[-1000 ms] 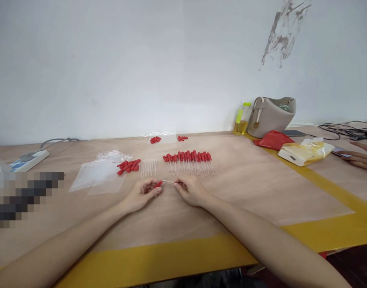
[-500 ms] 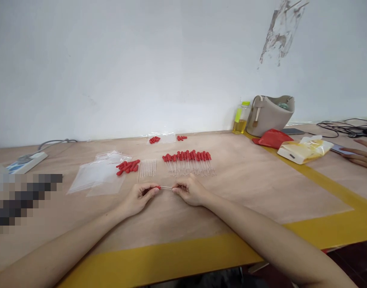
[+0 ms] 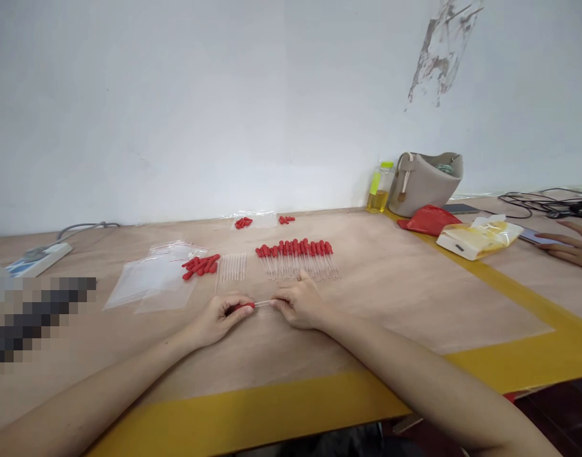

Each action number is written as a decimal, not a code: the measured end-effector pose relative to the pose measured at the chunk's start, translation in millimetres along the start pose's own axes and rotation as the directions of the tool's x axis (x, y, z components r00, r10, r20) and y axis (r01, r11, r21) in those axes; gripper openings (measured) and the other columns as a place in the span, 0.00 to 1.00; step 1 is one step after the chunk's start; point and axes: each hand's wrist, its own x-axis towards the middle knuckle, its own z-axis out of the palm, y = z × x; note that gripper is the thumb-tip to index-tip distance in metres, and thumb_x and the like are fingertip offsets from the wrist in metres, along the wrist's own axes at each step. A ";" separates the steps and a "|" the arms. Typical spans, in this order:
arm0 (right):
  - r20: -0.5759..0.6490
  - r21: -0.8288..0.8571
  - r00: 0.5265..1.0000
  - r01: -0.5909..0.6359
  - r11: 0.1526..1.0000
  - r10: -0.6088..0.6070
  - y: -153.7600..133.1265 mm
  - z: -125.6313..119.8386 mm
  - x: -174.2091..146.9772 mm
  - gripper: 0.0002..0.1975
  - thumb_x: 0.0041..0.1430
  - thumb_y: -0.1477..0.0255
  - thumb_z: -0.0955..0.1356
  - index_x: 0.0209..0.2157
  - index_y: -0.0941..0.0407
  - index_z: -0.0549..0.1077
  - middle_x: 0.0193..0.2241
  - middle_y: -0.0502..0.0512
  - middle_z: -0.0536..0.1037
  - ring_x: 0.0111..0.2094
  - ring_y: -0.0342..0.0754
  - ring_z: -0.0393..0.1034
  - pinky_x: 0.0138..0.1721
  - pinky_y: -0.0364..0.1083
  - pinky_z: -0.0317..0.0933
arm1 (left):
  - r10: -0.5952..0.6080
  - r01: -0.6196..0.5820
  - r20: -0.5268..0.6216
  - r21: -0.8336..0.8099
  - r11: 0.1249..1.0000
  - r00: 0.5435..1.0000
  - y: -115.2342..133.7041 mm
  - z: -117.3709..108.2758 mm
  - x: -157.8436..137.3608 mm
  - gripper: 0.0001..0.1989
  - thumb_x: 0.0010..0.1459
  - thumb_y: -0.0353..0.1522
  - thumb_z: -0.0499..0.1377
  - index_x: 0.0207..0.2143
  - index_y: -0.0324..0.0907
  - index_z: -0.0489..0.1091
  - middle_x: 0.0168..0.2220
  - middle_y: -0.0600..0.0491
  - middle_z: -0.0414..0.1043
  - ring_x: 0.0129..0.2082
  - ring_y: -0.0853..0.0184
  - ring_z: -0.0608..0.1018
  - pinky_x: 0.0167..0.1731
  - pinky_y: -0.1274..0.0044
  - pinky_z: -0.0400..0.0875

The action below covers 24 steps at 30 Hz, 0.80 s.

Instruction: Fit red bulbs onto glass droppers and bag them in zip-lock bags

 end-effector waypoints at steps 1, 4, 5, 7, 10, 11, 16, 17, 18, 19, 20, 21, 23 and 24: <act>-0.002 -0.024 1.000 0.006 1.000 -0.006 -1.2 0.3 0.0 0.12 0.57 0.70 0.60 0.26 0.56 0.71 0.23 0.51 0.74 0.22 0.40 0.59 0.35 0.46 0.42 | -0.001 0.001 -0.004 0.010 1.000 1.000 -0.1 0.4 0.0 0.13 0.57 0.37 0.50 0.32 0.40 0.71 0.28 0.53 0.70 0.28 0.69 0.70 0.29 0.79 0.63; 0.016 -0.052 1.000 0.021 0.998 -0.020 -4.0 2.4 0.1 0.13 0.57 0.71 0.59 0.23 0.57 0.70 0.20 0.50 0.73 0.20 0.39 0.55 0.34 0.46 0.42 | 0.003 -0.003 0.002 0.028 1.000 1.000 -0.7 1.6 -0.1 0.13 0.57 0.36 0.50 0.32 0.40 0.71 0.28 0.53 0.69 0.28 0.69 0.69 0.28 0.79 0.62; 0.026 -0.053 0.999 0.019 0.998 -0.018 -4.6 3.2 0.3 0.14 0.57 0.71 0.59 0.23 0.57 0.70 0.19 0.50 0.72 0.20 0.39 0.54 0.34 0.46 0.42 | 0.010 -0.010 0.003 0.033 0.999 1.000 -1.0 1.9 0.0 0.13 0.57 0.36 0.50 0.32 0.40 0.71 0.27 0.53 0.69 0.27 0.69 0.69 0.28 0.79 0.62; 0.037 -0.051 0.999 0.011 0.999 -0.009 -5.4 4.9 0.9 0.14 0.57 0.71 0.59 0.21 0.58 0.69 0.18 0.50 0.72 0.19 0.39 0.53 0.34 0.45 0.42 | 0.026 -0.027 0.005 0.049 0.998 1.000 -1.6 2.3 0.2 0.12 0.57 0.36 0.50 0.32 0.40 0.71 0.27 0.53 0.69 0.27 0.70 0.69 0.28 0.79 0.62; 0.042 -0.031 0.999 0.000 1.000 0.001 -6.2 7.6 2.4 0.14 0.58 0.71 0.58 0.21 0.57 0.68 0.19 0.49 0.72 0.19 0.39 0.54 0.34 0.45 0.42 | 0.047 -0.048 0.007 0.073 0.996 0.999 -2.0 2.2 0.4 0.11 0.57 0.35 0.51 0.32 0.40 0.71 0.27 0.53 0.68 0.27 0.70 0.69 0.28 0.79 0.62; 0.046 -0.021 0.999 -0.001 1.000 0.002 -6.5 8.5 3.0 0.14 0.58 0.71 0.59 0.21 0.57 0.68 0.19 0.49 0.72 0.19 0.39 0.55 0.34 0.45 0.43 | 0.053 -0.054 0.013 0.080 0.995 0.999 -1.6 2.0 0.4 0.11 0.57 0.35 0.51 0.31 0.40 0.71 0.27 0.53 0.68 0.27 0.70 0.69 0.28 0.79 0.61; 0.073 -0.001 0.997 0.002 1.000 -0.002 -9.2 9.5 6.9 0.13 0.57 0.72 0.59 0.21 0.57 0.67 0.20 0.50 0.73 0.20 0.40 0.58 0.33 0.45 0.45 | 0.095 -0.099 0.045 0.110 0.989 0.994 3.1 -0.9 0.7 0.11 0.57 0.35 0.51 0.31 0.40 0.71 0.27 0.53 0.68 0.27 0.70 0.69 0.29 0.79 0.62; 0.079 -0.006 0.997 0.014 1.000 -0.014 -10.5 8.2 7.8 0.14 0.58 0.72 0.59 0.21 0.57 0.67 0.20 0.50 0.73 0.21 0.40 0.58 0.33 0.45 0.45 | 0.105 -0.110 0.048 0.117 0.987 0.993 3.6 -1.9 1.3 0.11 0.57 0.35 0.51 0.31 0.40 0.71 0.27 0.53 0.69 0.27 0.69 0.69 0.29 0.79 0.62; 0.077 -0.017 0.997 0.027 0.999 -0.026 -12.2 6.2 8.6 0.14 0.58 0.72 0.58 0.22 0.57 0.68 0.20 0.50 0.73 0.21 0.41 0.59 0.33 0.45 0.46 | 0.116 -0.121 0.044 0.126 0.985 0.992 3.6 -3.1 2.1 0.11 0.57 0.35 0.51 0.32 0.40 0.71 0.27 0.53 0.69 0.27 0.69 0.69 0.30 0.78 0.62; 0.070 -0.035 0.997 0.041 0.999 -0.038 -14.1 3.6 9.3 0.13 0.58 0.72 0.58 0.22 0.57 0.68 0.21 0.51 0.73 0.23 0.42 0.60 0.34 0.45 0.47 | 0.128 -0.131 0.033 0.135 0.982 0.991 3.0 -4.4 3.0 0.12 0.58 0.36 0.51 0.32 0.40 0.71 0.27 0.52 0.69 0.28 0.69 0.69 0.30 0.78 0.62; 0.058 -0.056 0.997 0.052 0.997 -0.049 -16.1 0.5 9.6 0.13 0.58 0.72 0.58 0.23 0.57 0.69 0.22 0.52 0.74 0.24 0.43 0.61 0.34 0.46 0.48 | 0.138 -0.139 0.013 0.143 0.980 0.990 1.9 -5.8 3.7 0.12 0.58 0.36 0.50 0.33 0.41 0.71 0.28 0.52 0.69 0.28 0.69 0.69 0.31 0.78 0.63; 0.050 -0.072 0.997 0.060 0.996 -0.056 -17.6 -3.0 9.5 0.12 0.57 0.72 0.59 0.24 0.56 0.69 0.24 0.53 0.74 0.26 0.44 0.62 0.34 0.46 0.48 | 0.143 -0.140 -0.015 0.144 0.980 0.990 0.2 -7.2 4.2 0.12 0.58 0.36 0.50 0.34 0.41 0.71 0.29 0.52 0.68 0.29 0.69 0.69 0.31 0.78 0.63; 0.065 -0.053 0.997 0.043 0.998 -0.039 -17.6 -10.2 8.0 0.11 0.56 0.72 0.60 0.24 0.57 0.70 0.25 0.54 0.74 0.29 0.45 0.64 0.33 0.45 0.50 | 0.128 -0.118 -0.074 0.129 0.985 0.989 -4.4 -9.9 3.8 0.12 0.57 0.36 0.51 0.39 0.42 0.69 0.32 0.52 0.67 0.28 0.70 0.68 0.30 0.78 0.64; 0.083 -0.016 0.997 0.003 1.000 -0.001 -15.1 -13.7 6.9 0.11 0.55 0.72 0.60 0.23 0.57 0.70 0.25 0.54 0.74 0.28 0.45 0.64 0.31 0.44 0.51 | 0.111 -0.099 -0.105 0.119 0.988 0.988 -7.0 -11.2 2.9 0.14 0.56 0.37 0.52 0.43 0.43 0.67 0.34 0.51 0.66 0.28 0.70 0.68 0.29 0.79 0.64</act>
